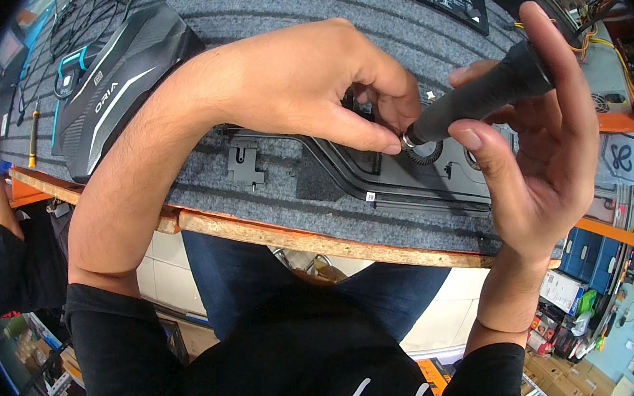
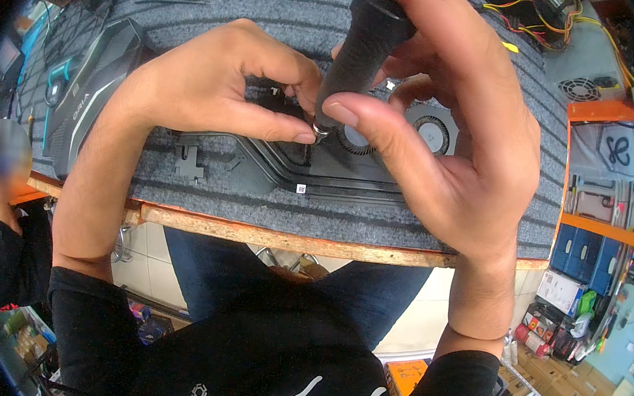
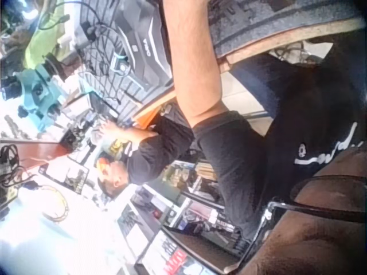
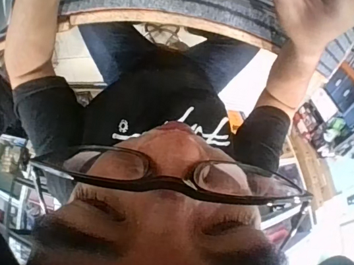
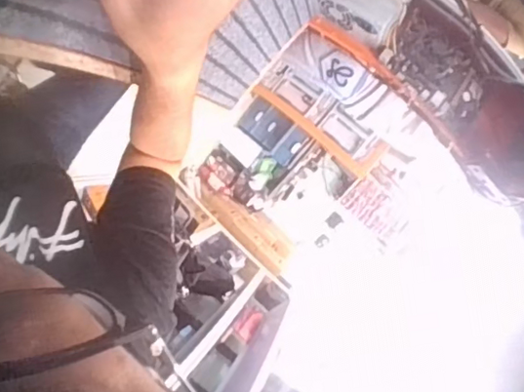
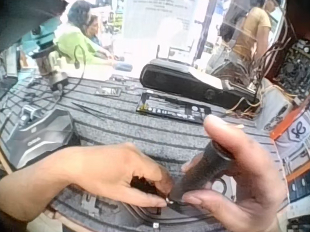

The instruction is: The person unscrews several small screws from a laptop cooling fan assembly using a precision screwdriver, then lifts a component and brushes it with a small tool.

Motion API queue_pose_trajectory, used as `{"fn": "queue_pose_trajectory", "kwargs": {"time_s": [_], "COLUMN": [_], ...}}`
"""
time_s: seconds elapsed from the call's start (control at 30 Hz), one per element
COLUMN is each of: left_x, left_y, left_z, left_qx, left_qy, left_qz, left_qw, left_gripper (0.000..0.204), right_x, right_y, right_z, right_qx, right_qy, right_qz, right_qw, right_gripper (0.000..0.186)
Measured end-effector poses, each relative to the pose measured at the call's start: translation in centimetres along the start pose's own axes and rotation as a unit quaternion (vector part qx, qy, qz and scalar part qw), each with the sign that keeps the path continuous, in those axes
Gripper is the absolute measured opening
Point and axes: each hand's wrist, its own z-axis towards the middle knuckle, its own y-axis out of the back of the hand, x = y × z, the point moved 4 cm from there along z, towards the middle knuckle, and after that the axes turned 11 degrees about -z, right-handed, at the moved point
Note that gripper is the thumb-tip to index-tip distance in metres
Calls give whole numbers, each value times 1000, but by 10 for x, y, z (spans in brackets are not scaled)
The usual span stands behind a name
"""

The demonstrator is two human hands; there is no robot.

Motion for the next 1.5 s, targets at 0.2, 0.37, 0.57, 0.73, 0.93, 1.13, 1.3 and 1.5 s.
{"fn": "queue_pose_trajectory", "kwargs": {"time_s": [0.2,0.37,0.57,0.73,0.93,1.13,1.3,1.5], "left_x": [1,2,4,0,2,-5,2,0], "left_y": [-1,-1,0,-1,-3,1,-3,-1], "left_z": [0,-3,0,-1,-1,-6,-10,-12], "left_qx": [3,0,14,16,3,-19,-21,6], "left_qy": [8,8,-9,-6,-1,-9,2,18], "left_qz": [17,23,29,32,7,56,116,115], "left_qw": [1000,1000,999,999,1000,998,993,993], "left_gripper": [25,30,40,41,40,41,37,31], "right_x": [-2,9,21,28,48,68,79,61], "right_y": [1,3,14,13,19,11,10,9], "right_z": [-1,6,17,21,38,63,73,78], "right_qx": [5,23,99,111,191,306,391,454], "right_qy": [18,44,95,106,103,-5,156,57], "right_qz": [-17,-55,-104,-93,-141,-307,-208,-284], "right_qw": [1000,997,985,984,966,901,883,843], "right_gripper": [77,75,76,69,48,20,11,31]}}
